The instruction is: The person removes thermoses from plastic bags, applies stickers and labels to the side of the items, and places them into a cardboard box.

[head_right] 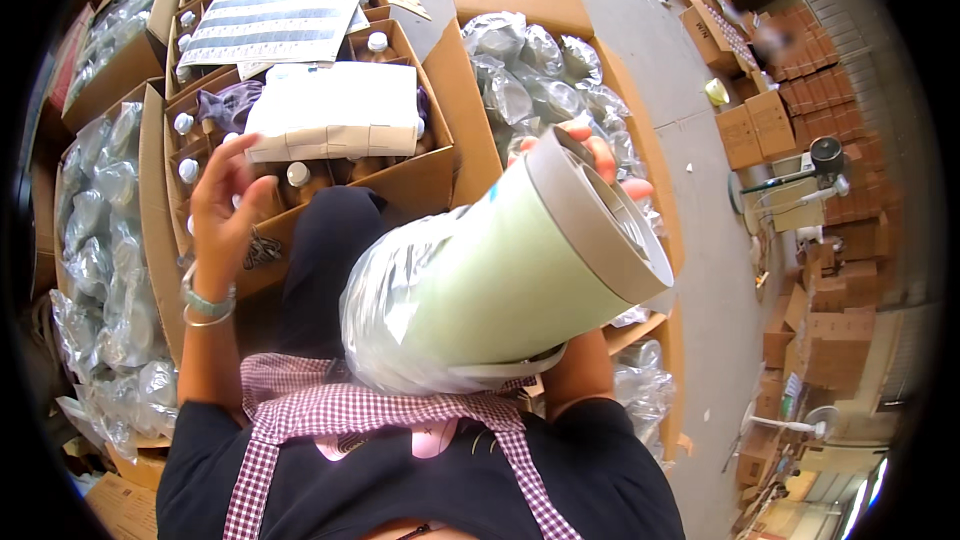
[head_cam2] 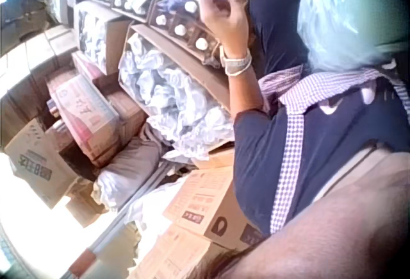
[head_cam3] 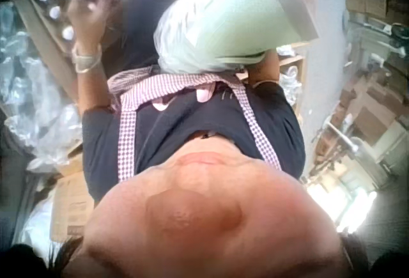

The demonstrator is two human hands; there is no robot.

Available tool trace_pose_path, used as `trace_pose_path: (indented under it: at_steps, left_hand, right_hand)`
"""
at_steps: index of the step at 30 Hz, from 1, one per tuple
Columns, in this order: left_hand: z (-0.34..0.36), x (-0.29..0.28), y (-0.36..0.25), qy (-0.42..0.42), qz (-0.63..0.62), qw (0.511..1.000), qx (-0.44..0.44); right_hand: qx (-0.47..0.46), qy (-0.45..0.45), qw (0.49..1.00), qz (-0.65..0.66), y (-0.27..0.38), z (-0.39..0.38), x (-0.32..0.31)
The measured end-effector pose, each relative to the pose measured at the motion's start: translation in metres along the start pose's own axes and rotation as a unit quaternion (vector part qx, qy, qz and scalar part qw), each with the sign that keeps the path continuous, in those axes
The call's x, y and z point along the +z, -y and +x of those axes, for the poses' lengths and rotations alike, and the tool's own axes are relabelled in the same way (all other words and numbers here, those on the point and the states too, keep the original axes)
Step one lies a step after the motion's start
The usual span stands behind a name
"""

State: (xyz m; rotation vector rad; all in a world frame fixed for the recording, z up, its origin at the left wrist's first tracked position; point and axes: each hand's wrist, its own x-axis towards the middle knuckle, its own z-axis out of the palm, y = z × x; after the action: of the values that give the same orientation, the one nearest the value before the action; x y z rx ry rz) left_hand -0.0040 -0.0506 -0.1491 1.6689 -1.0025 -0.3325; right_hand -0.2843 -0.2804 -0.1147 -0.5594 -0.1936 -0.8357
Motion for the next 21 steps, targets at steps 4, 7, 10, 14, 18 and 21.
trace_pose_path:
  at_steps: [4, 7, 10, 14, 18, 21]
  left_hand:
    - [0.025, 0.066, -0.097, 0.164, -0.213, 0.925, 0.268]
    - [0.021, 0.100, -0.111, 0.306, -0.384, 0.867, 0.082]
    - [0.026, 0.109, -0.108, 0.358, -0.414, 0.837, 0.027]
    - [0.032, 0.110, -0.111, 0.368, -0.400, 0.838, 0.036]
    - [0.037, 0.096, -0.121, 0.338, -0.281, 0.890, 0.124]
    - [0.036, 0.090, -0.130, 0.263, -0.117, 0.918, 0.273]
  right_hand:
    - [0.024, -0.102, 0.994, -0.028, -0.013, -0.002, 0.018]
    - [0.060, -0.036, 0.996, 0.063, -0.009, -0.001, 0.015]
    - [0.072, 0.024, 0.990, 0.117, -0.006, 0.003, 0.010]
    - [0.073, 0.034, 0.986, 0.147, -0.008, 0.003, 0.013]
    - [0.064, 0.027, 0.990, 0.124, -0.014, 0.006, 0.027]
    - [0.062, -0.064, 0.992, 0.085, -0.017, 0.002, 0.040]
